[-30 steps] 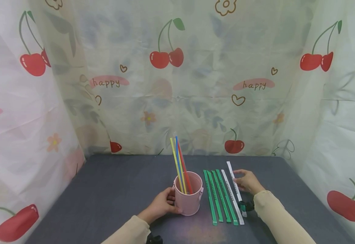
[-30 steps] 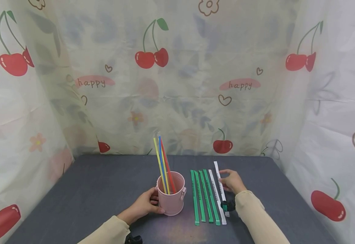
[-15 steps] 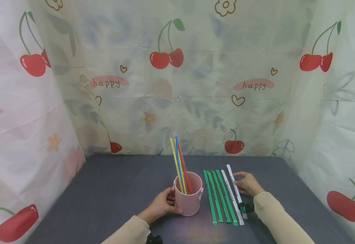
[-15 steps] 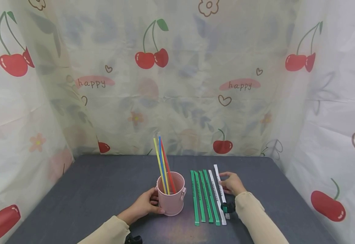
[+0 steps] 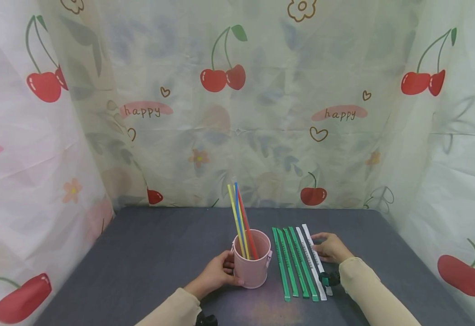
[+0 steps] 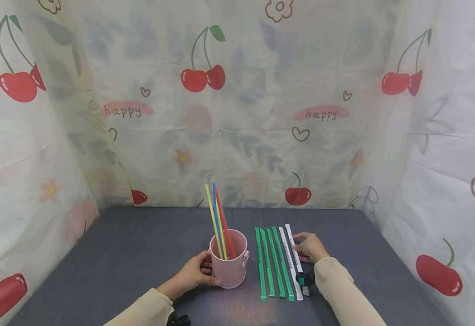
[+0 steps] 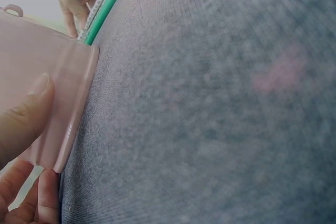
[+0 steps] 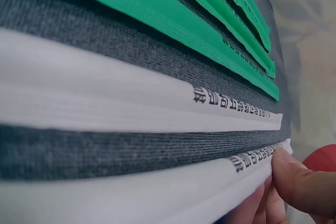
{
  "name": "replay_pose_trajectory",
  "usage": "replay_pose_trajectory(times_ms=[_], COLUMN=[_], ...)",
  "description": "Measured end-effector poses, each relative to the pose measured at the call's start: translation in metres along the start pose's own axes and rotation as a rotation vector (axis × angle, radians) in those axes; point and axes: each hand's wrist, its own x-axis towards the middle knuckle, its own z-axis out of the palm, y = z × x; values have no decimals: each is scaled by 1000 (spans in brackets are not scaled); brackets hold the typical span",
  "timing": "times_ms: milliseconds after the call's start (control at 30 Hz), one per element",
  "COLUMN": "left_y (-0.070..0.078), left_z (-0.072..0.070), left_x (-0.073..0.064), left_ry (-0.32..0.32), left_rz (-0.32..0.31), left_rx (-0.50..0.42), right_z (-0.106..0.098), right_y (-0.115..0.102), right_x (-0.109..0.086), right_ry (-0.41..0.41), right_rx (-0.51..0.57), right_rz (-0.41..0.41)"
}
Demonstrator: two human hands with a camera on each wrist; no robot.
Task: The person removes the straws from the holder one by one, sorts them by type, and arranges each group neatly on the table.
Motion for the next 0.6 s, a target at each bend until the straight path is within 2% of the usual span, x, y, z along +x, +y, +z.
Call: replay_pose_trajectory(times_ms=[600], left_y=[0], left_z=[1], left_x=[0], left_ry=[-2], left_rz=[-8], left_rx=[-4], right_z=[4], right_y=[0], right_x=[4], right_ry=[21], right_rx=[-60], right_rz=[15])
